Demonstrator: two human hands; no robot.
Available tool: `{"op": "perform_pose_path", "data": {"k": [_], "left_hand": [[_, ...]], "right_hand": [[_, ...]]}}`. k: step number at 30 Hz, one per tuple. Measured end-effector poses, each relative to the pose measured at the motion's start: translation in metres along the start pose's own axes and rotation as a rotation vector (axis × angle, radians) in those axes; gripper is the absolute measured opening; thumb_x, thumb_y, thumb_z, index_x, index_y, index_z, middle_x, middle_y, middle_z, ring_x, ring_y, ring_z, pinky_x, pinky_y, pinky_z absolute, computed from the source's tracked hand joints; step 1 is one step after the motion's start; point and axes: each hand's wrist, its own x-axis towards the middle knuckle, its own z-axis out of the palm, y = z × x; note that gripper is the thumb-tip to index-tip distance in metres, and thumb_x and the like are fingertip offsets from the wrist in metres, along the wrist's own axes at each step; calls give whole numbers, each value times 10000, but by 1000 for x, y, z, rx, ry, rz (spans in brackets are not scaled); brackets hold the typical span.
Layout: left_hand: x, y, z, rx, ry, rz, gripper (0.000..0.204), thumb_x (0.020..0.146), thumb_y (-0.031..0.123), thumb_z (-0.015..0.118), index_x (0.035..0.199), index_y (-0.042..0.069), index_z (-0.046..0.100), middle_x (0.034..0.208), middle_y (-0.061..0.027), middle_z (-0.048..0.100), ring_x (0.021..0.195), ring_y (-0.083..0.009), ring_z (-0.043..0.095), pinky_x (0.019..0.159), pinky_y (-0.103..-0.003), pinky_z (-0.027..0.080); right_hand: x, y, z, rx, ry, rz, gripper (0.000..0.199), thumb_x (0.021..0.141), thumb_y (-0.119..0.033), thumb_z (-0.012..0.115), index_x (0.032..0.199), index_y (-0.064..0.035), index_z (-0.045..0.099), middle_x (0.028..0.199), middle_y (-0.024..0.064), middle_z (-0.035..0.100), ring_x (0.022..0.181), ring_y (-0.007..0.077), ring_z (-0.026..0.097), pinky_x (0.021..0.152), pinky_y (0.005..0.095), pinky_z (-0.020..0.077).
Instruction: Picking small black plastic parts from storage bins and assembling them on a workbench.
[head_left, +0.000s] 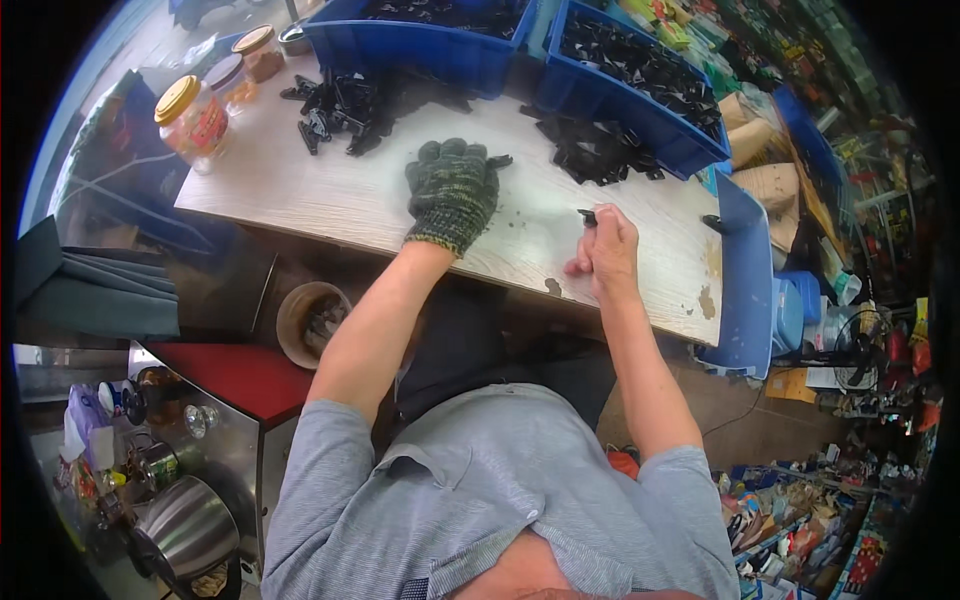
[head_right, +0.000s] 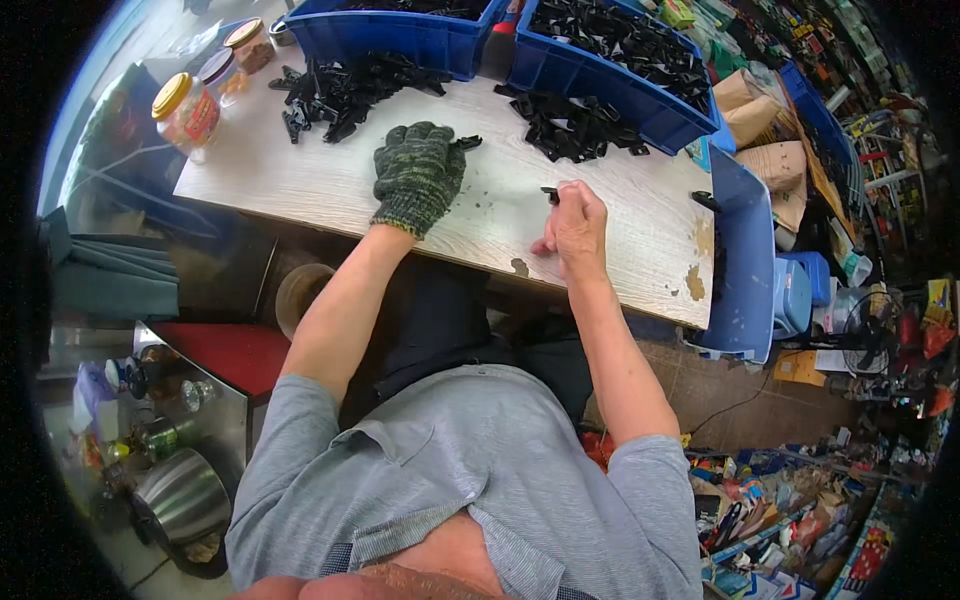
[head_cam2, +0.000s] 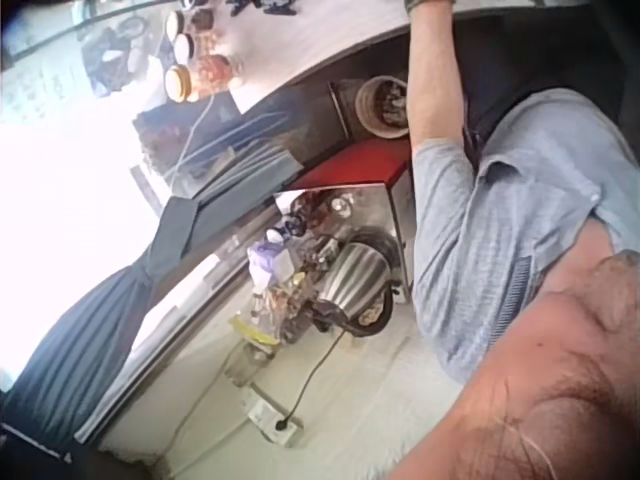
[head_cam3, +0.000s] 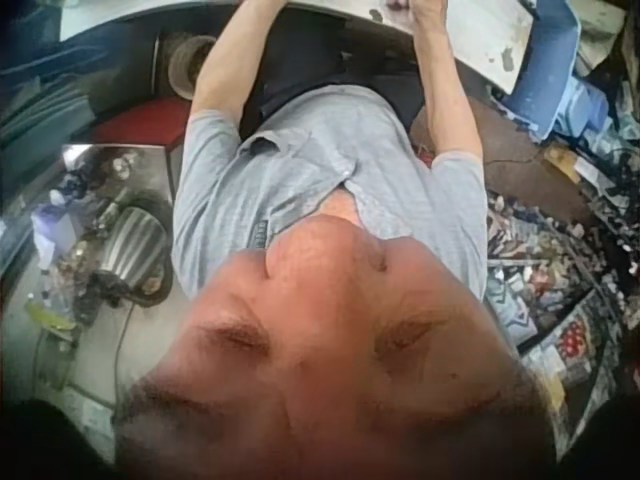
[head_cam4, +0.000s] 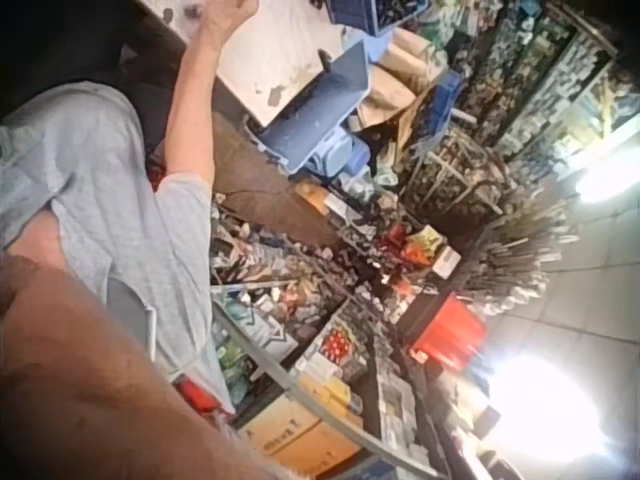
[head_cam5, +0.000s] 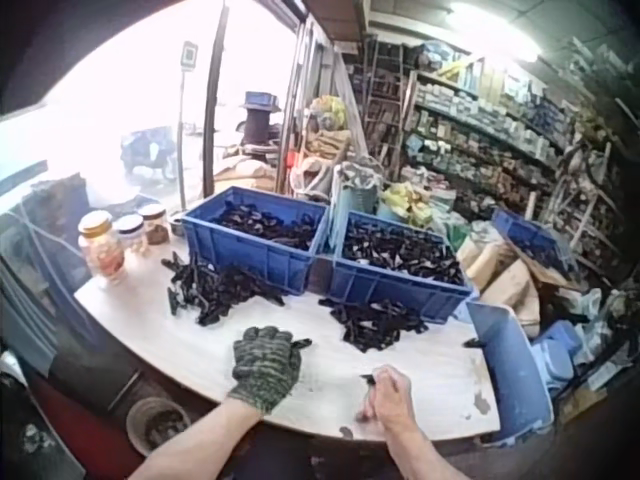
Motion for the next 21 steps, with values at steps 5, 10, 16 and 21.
{"op": "perform_pose_path", "data": {"k": [5, 10, 16, 21], "left_hand": [[-3, 11, -17, -312, -438, -45, 281, 899, 253, 666, 1125, 86, 679, 977, -148, 695, 880, -325, 669, 798, -423, 528], [-36, 40, -11, -827, -291, 48, 246, 951, 260, 595, 1082, 80, 699, 1029, -162, 702, 937, -349, 666, 839, -455, 521], [-37, 60, -4, -898, -395, -56, 234, 982, 180, 569, 1157, 58, 667, 1075, -163, 690, 981, -343, 658, 840, -421, 514], [-41, 79, 3, -944, -329, -220, 270, 1005, 179, 531, 1228, 62, 629, 1083, -178, 681, 980, -357, 651, 848, -414, 507]], "right_hand": [[-6, -2, 2, 111, 85, -15, 318, 997, -320, 487, 768, -99, 482, 525, -11, 365, 409, 100, 360, 391, 315, 427], [4, 11, -4, 88, 80, -151, 288, 993, -309, 471, 821, -85, 525, 520, -4, 346, 412, 121, 365, 388, 307, 366], [0, 10, 0, 61, 130, -156, 293, 998, -279, 524, 766, -101, 494, 641, -60, 384, 529, 57, 381, 467, 256, 331], [4, 19, -5, -42, 134, -245, 308, 993, -268, 546, 743, -95, 492, 663, -71, 374, 611, 44, 366, 529, 240, 319]]}}
